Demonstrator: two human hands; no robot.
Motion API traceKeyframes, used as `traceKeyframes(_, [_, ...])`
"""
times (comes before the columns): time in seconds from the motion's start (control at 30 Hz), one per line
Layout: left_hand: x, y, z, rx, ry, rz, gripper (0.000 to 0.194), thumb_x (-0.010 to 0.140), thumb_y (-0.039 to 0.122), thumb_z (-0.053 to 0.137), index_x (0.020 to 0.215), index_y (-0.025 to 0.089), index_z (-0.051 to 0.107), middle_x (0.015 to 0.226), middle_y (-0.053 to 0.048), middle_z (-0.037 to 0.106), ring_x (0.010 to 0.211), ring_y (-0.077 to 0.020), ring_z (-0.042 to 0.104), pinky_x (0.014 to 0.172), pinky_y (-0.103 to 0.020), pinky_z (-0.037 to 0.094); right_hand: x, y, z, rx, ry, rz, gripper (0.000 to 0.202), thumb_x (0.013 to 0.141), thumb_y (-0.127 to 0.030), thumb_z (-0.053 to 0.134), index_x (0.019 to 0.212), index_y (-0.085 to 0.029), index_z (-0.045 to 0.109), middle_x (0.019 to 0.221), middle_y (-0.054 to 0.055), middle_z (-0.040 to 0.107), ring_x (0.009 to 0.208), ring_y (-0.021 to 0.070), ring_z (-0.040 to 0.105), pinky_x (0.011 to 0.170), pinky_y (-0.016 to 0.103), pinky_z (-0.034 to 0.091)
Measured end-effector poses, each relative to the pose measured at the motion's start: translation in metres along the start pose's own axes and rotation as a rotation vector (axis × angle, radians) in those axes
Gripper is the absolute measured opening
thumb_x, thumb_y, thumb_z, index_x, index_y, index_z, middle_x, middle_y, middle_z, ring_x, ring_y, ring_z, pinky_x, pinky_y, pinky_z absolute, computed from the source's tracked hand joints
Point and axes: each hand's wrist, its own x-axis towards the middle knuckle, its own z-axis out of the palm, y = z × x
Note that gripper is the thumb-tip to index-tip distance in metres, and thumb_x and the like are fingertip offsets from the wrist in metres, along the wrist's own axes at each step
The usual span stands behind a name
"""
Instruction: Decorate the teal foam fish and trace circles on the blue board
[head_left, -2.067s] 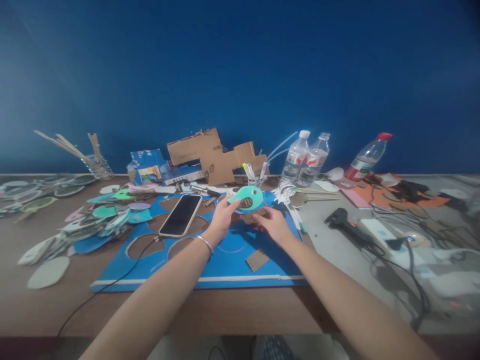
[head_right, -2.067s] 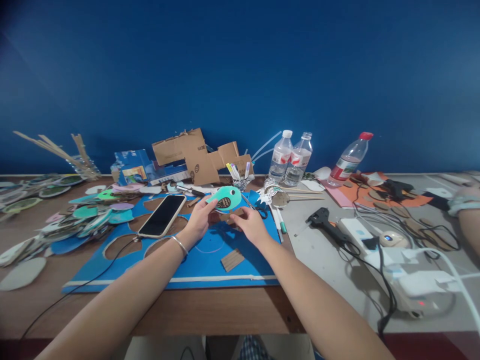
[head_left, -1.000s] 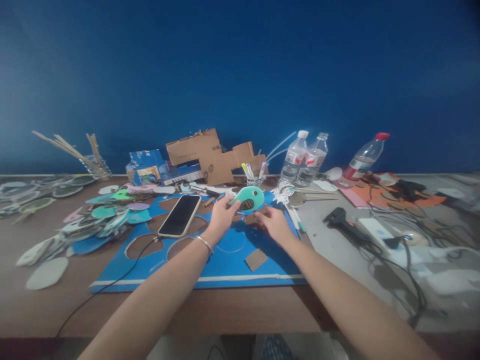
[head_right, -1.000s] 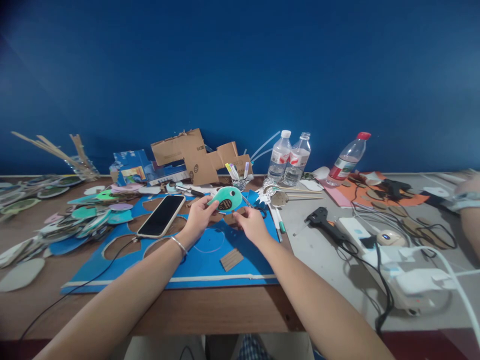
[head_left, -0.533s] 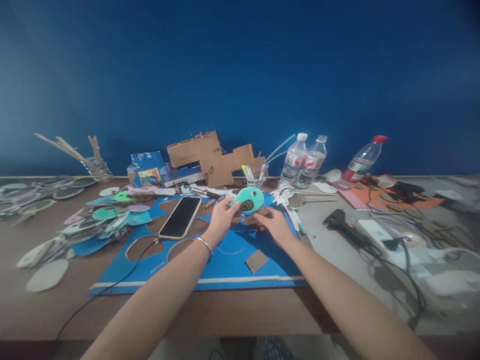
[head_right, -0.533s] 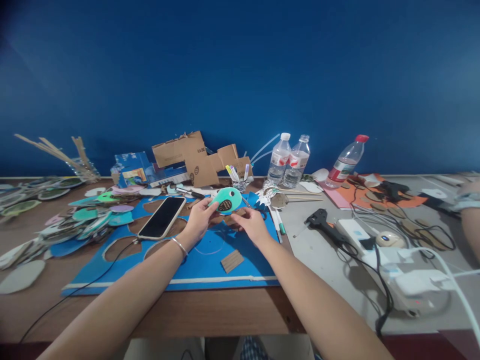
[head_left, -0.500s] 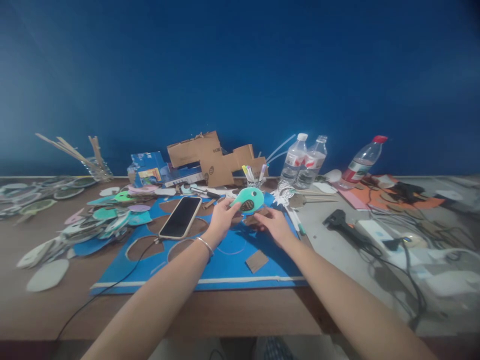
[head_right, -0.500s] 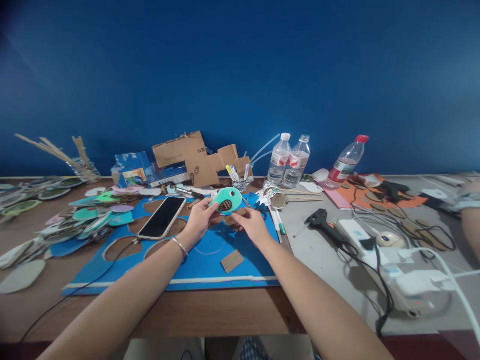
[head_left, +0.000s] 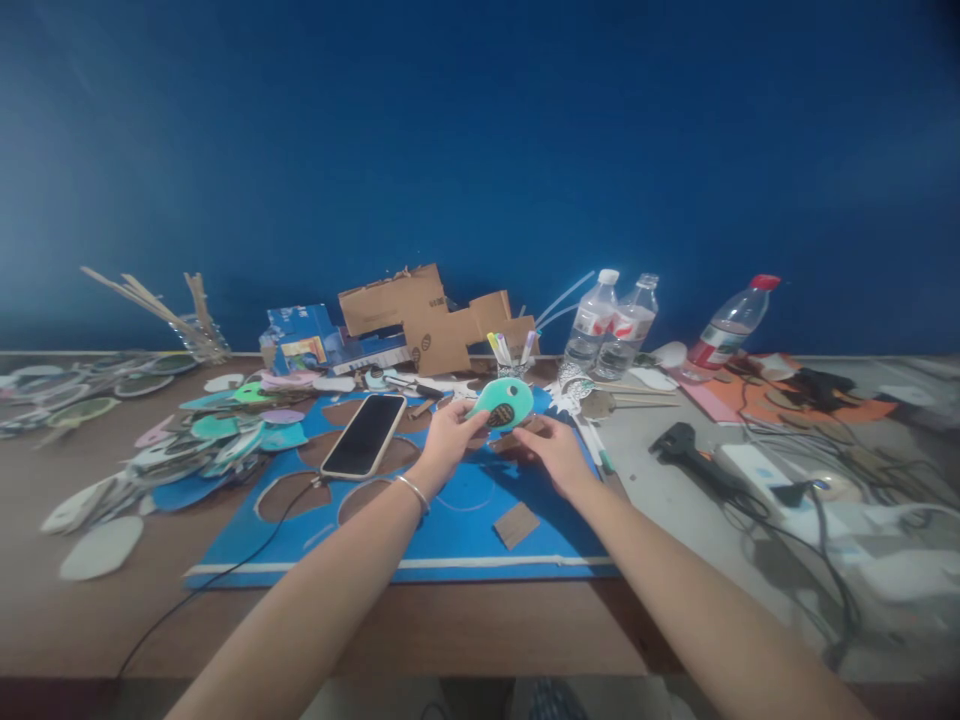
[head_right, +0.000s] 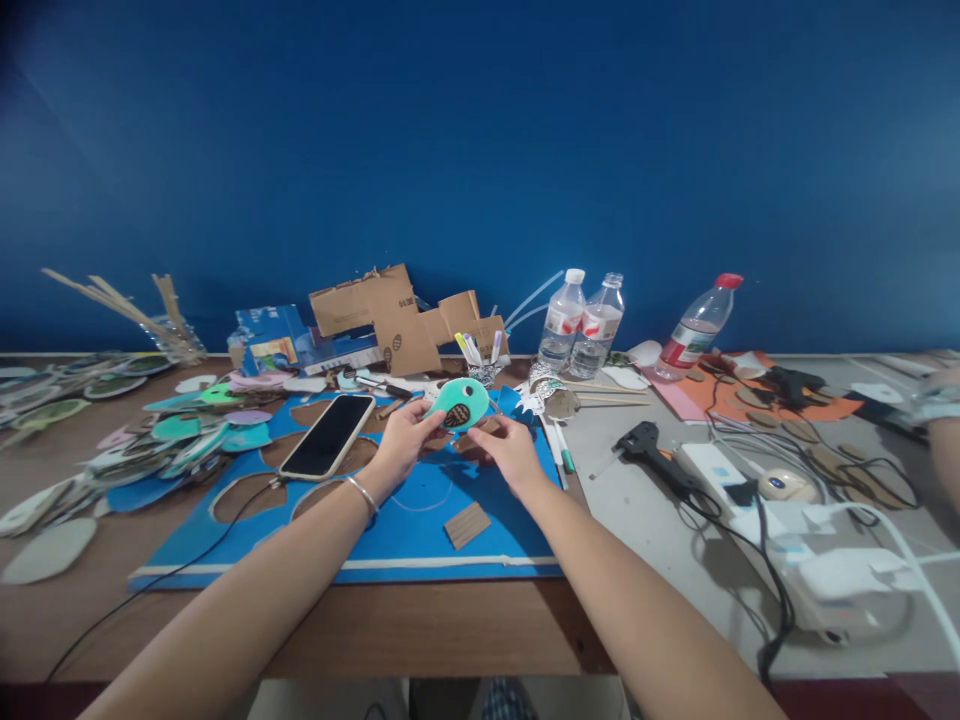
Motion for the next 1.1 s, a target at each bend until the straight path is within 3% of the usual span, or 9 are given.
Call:
traceKeyframes(0.2, [-0.0022,0.0025,0.0010,0.035,-0.037,-0.008,0.032,0.063,0.041,0.069,0.078,0.014,0.061,0.075,-0.002,0.064,0.063,-0.0131,0.060,0.060,-0.025,0.050,-0.0018,-0.0054,0.0025,0.125,0.049,-0.004,0.033,0.059,-0.043,0.073,0.076,-0.018,0.059,0.059,-0.002,0.058,0.054,0.0162,0.056,0.051,0.027,0.045])
traceKeyframes(0.4, [-0.0017,0.0012,0.0004,0.100,-0.046,-0.019,0.031,0.062,0.042,0.069,0.071,0.014,0.058,0.058,0.002,0.056,0.054,-0.0109,0.055,0.047,-0.020,0.041,0.0001,-0.0015,0.0003,0.100,0.090,-0.075,0.029,0.060,-0.039,0.072,0.062,-0.017,0.053,0.052,-0.006,0.046,0.048,0.0096,0.044,0.048,0.023,0.039])
traceKeyframes(0.77, [-0.0011,-0.0013,0.0009,0.107,-0.046,-0.009,0.032,0.059,0.041,0.072,0.066,0.013,0.057,0.054,0.003,0.053,0.049,-0.0086,0.051,0.046,-0.019,0.039,0.0000,-0.0074,-0.0019,0.015,0.120,-0.100,0.028,0.061,-0.035,0.070,0.057,-0.017,0.050,0.050,-0.006,0.043,0.047,0.0088,0.040,0.048,0.022,0.036])
traceKeyframes(0.97, [-0.0026,0.0030,0.0021,-0.007,-0.053,-0.089,0.032,0.062,0.041,0.070,0.077,0.015,0.059,0.069,0.001,0.061,0.060,-0.0119,0.060,0.054,-0.022,0.047,0.0005,-0.0026,0.0010,0.079,0.078,-0.065,0.029,0.062,-0.041,0.071,0.074,-0.018,0.058,0.062,-0.001,0.058,0.056,0.0157,0.054,0.055,0.027,0.043])
traceKeyframes(1.1, [-0.0007,-0.0005,-0.0001,-0.127,-0.002,-0.100,0.034,0.061,0.041,0.071,0.081,0.016,0.058,0.073,0.000,0.064,0.059,-0.0129,0.061,0.053,-0.023,0.048,0.0017,-0.0004,0.0005,0.108,0.044,-0.049,0.034,0.067,-0.048,0.065,0.081,-0.018,0.058,0.055,-0.003,0.053,0.047,0.0130,0.048,0.046,0.025,0.039])
